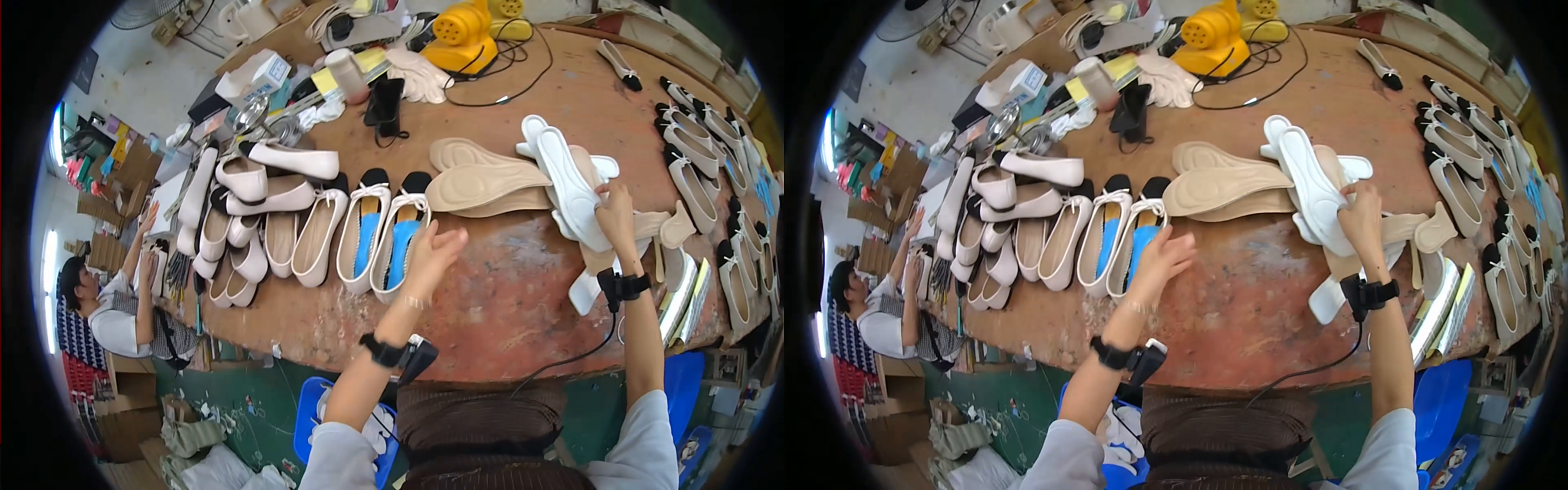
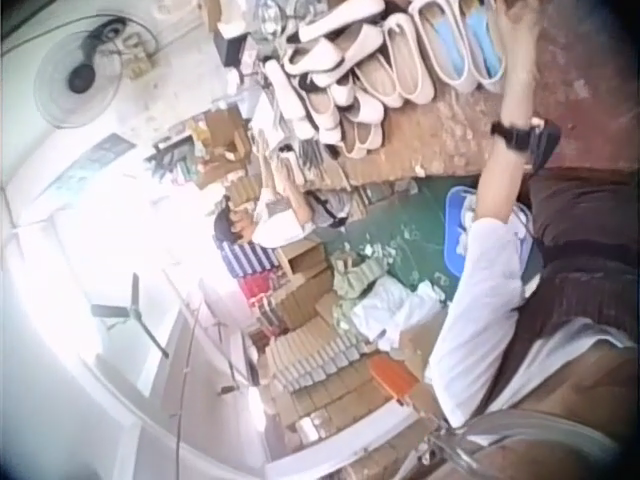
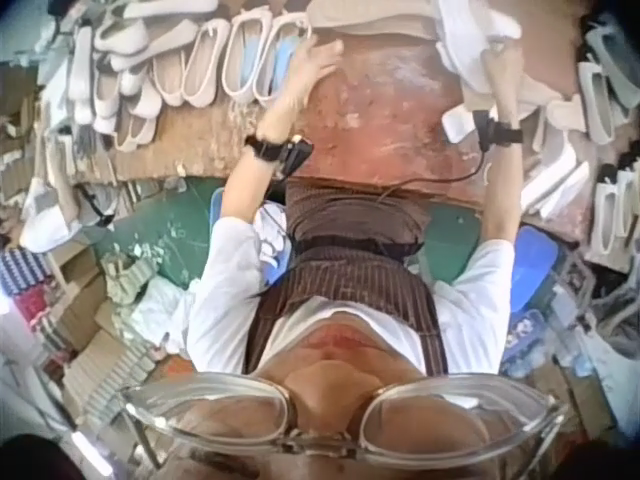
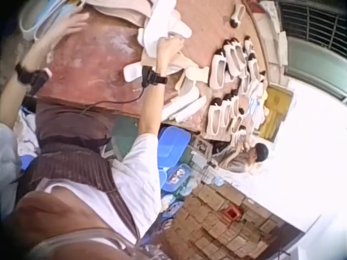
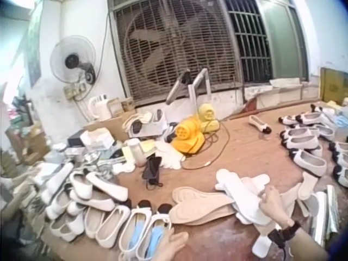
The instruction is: Assembling shoe insoles and attaching decorative elements to footwear.
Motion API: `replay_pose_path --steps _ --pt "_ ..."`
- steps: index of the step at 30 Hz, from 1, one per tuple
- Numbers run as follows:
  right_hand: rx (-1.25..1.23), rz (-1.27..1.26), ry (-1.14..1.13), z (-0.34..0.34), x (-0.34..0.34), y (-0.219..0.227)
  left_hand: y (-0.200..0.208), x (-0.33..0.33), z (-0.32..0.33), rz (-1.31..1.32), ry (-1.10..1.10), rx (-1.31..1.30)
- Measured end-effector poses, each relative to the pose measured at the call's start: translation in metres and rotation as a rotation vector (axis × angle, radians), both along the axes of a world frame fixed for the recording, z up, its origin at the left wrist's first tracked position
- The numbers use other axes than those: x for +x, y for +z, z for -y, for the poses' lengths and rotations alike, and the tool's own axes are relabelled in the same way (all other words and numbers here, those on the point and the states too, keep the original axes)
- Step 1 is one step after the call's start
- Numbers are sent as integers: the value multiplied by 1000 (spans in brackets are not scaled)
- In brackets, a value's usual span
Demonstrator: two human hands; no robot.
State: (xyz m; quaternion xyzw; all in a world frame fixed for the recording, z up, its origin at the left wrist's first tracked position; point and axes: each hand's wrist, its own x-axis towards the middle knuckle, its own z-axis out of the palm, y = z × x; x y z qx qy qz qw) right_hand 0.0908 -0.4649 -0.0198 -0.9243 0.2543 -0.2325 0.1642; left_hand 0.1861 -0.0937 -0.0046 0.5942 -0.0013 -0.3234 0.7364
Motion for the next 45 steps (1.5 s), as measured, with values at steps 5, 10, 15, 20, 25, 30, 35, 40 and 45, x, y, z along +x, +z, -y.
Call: replay_pose_path --steps 5,10,15,20,25,30,35,40,45 --pt "-87 70 74 -36 29 13 24 -57 -70 1353 5 1008" --pt "29 -145 53 -42 43 43 9 -45 -83 1216 60 1202" --pt "63 -76 115 -25 40 58 31 -59 -97 1196 140 885" --pt "755 746 256 -14 20 86 79 -92 -155 1006 57 492" --pt "1171 722 -16 -23 -26 123 59 -114 -187 1229 -223 587" --pt "1123 642 409 -59 -74 120 16 -115 -200 1186 -409 776" --pt "558 424 178 -111 -82 128 -5 -115 -206 1111 -248 727" --pt "-126 66 824 -213 -57 102 -29 -118 -191 1190 -13 666" --pt "116 11 1127 -303 -38 41 -48 -124 -183 1086 143 553"
